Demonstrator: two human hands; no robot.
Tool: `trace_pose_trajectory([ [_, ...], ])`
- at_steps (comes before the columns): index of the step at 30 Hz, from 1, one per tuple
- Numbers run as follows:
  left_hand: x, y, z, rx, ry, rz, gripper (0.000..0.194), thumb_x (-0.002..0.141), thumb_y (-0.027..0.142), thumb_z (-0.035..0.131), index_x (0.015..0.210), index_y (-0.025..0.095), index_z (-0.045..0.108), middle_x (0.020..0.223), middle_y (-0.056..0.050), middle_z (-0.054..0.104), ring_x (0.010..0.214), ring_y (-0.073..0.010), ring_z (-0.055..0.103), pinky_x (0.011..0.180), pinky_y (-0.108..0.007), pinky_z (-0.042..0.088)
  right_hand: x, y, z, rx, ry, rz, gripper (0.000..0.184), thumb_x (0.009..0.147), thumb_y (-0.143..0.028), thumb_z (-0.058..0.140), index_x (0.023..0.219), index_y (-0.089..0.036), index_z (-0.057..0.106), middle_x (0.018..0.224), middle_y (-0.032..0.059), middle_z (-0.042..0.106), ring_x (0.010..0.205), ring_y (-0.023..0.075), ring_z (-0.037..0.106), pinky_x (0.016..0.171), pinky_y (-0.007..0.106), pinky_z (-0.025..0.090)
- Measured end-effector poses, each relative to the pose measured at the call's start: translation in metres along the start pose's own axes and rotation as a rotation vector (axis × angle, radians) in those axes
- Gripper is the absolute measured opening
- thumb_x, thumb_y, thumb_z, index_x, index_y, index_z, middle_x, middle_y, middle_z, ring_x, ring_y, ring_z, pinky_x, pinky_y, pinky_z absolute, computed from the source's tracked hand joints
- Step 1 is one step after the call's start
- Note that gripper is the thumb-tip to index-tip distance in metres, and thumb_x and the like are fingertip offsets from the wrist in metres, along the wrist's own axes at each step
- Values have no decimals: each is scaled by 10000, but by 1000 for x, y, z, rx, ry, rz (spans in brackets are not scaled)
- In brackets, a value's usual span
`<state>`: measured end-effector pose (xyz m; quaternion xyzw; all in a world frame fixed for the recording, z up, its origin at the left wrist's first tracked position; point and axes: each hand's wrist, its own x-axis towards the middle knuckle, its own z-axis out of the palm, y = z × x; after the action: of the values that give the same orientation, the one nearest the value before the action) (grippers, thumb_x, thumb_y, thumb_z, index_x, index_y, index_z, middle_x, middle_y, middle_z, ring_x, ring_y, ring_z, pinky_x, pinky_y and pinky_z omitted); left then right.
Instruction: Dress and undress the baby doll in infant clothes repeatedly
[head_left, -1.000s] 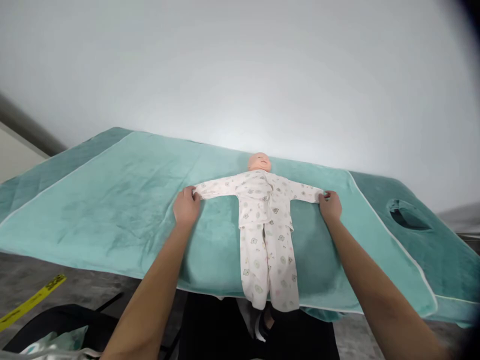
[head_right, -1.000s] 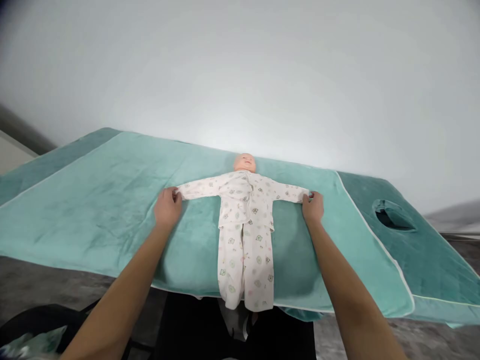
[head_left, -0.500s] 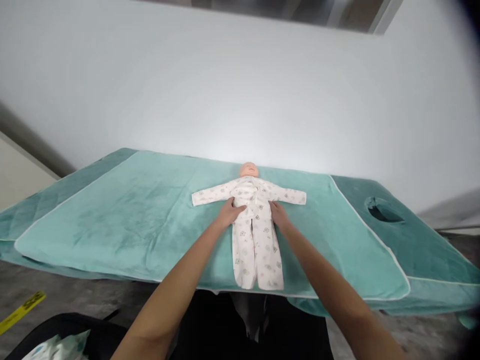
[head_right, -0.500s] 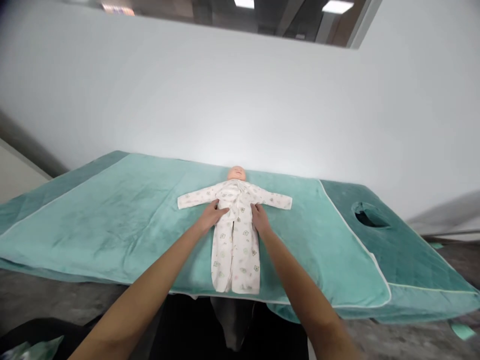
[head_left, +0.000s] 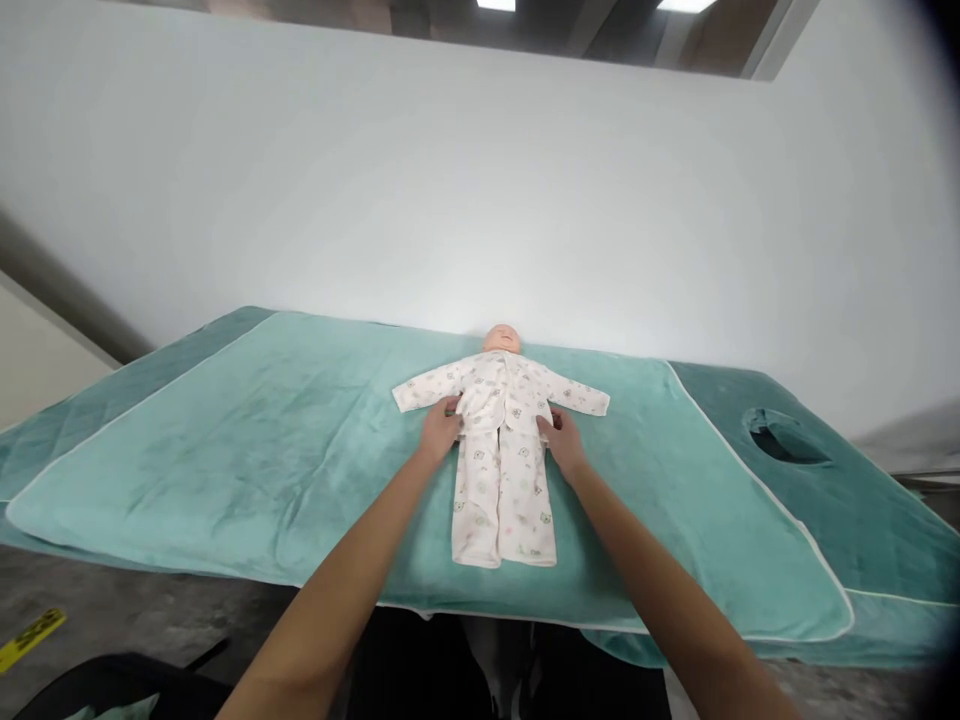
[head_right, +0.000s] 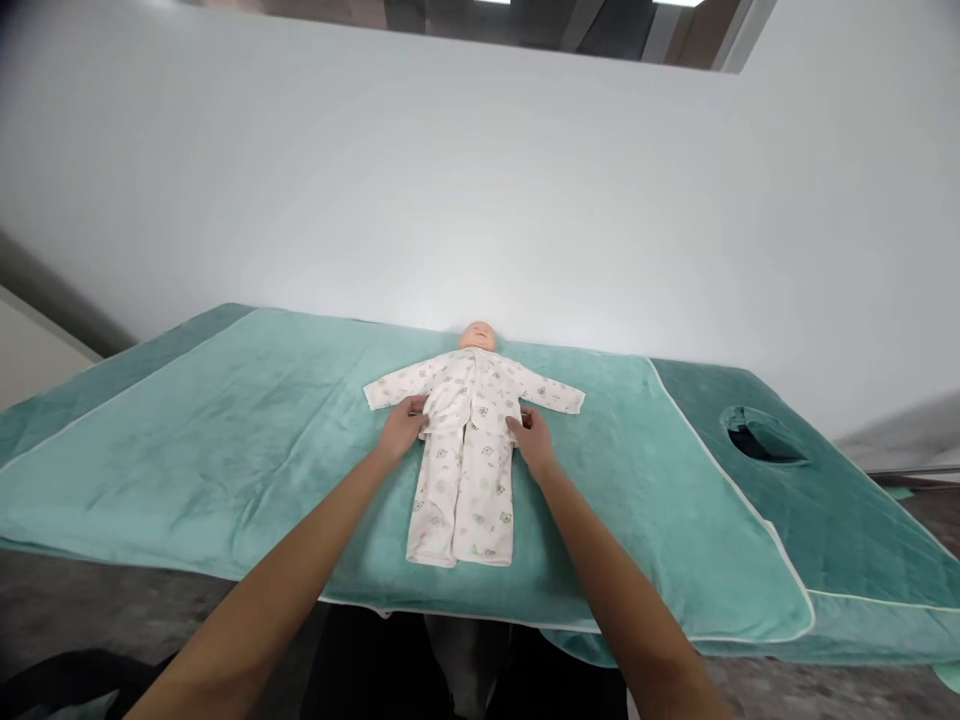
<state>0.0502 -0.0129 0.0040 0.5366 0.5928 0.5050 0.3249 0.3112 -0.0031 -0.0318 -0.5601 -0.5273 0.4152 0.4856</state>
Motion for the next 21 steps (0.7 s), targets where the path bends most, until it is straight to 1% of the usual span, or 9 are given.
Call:
trace_pose_trajectory([
  [2,2,-7,-8,51,-27,-67,376,668,113,565,1027,156,670,857,-49,704,658,-160,635,583,-264,515,-1,5,-11,71,-37,32,527,782,-508,663,1194,-190,576,1073,104,716,930,260,680,802,401,563],
  [5,0,-16,-17,142,-25,-114,408,684,112,579,1085,161,634,894,-45,681,672,-152,621,614,-267,513,-5,5,-28,98,-106,92,554,740,-469,715,1196,-188,573,960,66,712,778,225,667,687,373,556],
  [7,-2,-19,-19,211,-6,-117,437,683,99,590,1115,163,619,966,-69,675,766,-182,641,705,-309,534,-10,1,-36,22,-127,108,542,724,-448,730,1176,-185,589,932,63,707,762,224,664,673,377,556],
  [9,-3,-17,-15,266,13,-87,463,695,87,591,1150,170,616,1126,-114,654,974,-238,646,865,-378,528,-15,-8,-40,-102,-84,62,522,729,-439,731,1171,-191,607,1004,91,704,859,257,679,739,418,570],
  [10,-2,-14,-11,295,24,-37,465,721,95,586,1178,176,613,1227,-134,624,1105,-264,614,956,-412,499,-17,-14,-40,-166,-45,11,518,747,-444,719,1190,-199,611,1085,114,693,948,284,677,795,450,569],
  [12,3,-4,2,364,20,136,469,819,151,551,1285,189,575,1425,-150,515,1341,-288,474,1114,-468,388,-20,-29,-33,-274,5,-137,524,806,-463,674,1266,-223,600,1288,146,626,1165,338,613,933,513,532],
  [15,10,15,27,435,-70,390,495,931,292,508,1422,228,487,1595,-105,351,1506,-262,265,1224,-475,236,-24,-50,-13,-399,-84,-391,529,891,-481,589,1366,-247,563,1508,123,471,1409,360,416,1121,538,403],
  [18,7,28,39,475,-239,450,565,927,408,552,1467,275,453,1634,-68,306,1539,-283,186,1244,-495,175,-28,-56,8,-511,-215,-573,504,943,-478,525,1393,-253,556,1564,92,415,1482,328,311,1191,516,320],
  [21,-1,21,31,535,-372,447,655,931,437,536,1536,258,358,1653,-82,256,1546,-309,150,1246,-516,159,-33,-49,17,-598,-215,-676,418,987,-413,471,1356,-259,592,1532,86,459,1466,302,338,1173,506,343],
])
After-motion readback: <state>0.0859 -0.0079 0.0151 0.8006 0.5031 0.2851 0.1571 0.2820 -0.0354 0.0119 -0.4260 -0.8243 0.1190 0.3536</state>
